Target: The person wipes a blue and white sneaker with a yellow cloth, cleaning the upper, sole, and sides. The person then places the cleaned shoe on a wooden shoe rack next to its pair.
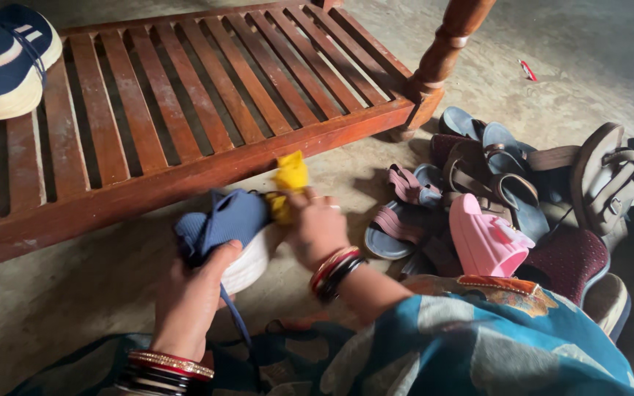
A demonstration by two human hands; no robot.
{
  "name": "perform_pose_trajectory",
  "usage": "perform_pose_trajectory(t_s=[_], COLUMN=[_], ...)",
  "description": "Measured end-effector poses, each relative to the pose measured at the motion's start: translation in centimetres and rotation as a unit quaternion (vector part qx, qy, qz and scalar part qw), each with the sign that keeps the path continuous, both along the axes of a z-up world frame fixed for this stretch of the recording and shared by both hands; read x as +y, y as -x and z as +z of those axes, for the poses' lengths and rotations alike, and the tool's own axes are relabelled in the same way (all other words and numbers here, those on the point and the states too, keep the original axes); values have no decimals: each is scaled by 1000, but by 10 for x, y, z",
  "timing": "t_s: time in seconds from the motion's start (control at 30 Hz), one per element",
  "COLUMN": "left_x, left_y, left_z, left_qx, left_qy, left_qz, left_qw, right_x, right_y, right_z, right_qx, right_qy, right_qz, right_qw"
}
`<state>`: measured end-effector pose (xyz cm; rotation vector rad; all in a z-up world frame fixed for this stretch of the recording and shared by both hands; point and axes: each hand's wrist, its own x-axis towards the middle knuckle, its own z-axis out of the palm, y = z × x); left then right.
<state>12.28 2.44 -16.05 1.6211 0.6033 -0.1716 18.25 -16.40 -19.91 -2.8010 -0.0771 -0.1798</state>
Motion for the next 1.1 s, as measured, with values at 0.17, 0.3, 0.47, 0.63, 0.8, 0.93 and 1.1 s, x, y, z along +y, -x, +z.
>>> perform_pose_trajectory(t_s=[0.17, 0.3, 0.47, 0.63, 0.8, 0.93, 1.1], left_x=[8, 5, 4, 6, 8, 9, 2], left_y=[-5, -6, -1, -7, -10, -5, -1], left_z=[-16, -9, 0, -14, -22, -10, 5], left_qx=[-8, -68, -6, -24, 29, 44, 31], left_qy=[-54, 0, -20, 44, 104, 102, 54], left_qz=[7, 17, 3, -9, 47, 34, 16], left_qw=[998, 998, 1000, 999, 993, 993, 998], right_x=[42, 27, -10, 14, 40, 15, -18], right_y=[48, 14, -19, 9, 39, 6, -17], right_z=[31, 20, -4, 10, 21, 9, -2], right_qx=[-97, -155, -46, -84, -163, -173, -70], right_qy=[-176, -110, -77, -124, -159, -92, -79], right_qz=[229, 178, -18, 80, 220, 168, 2], right_qw=[952, 966, 996, 986, 949, 966, 994])
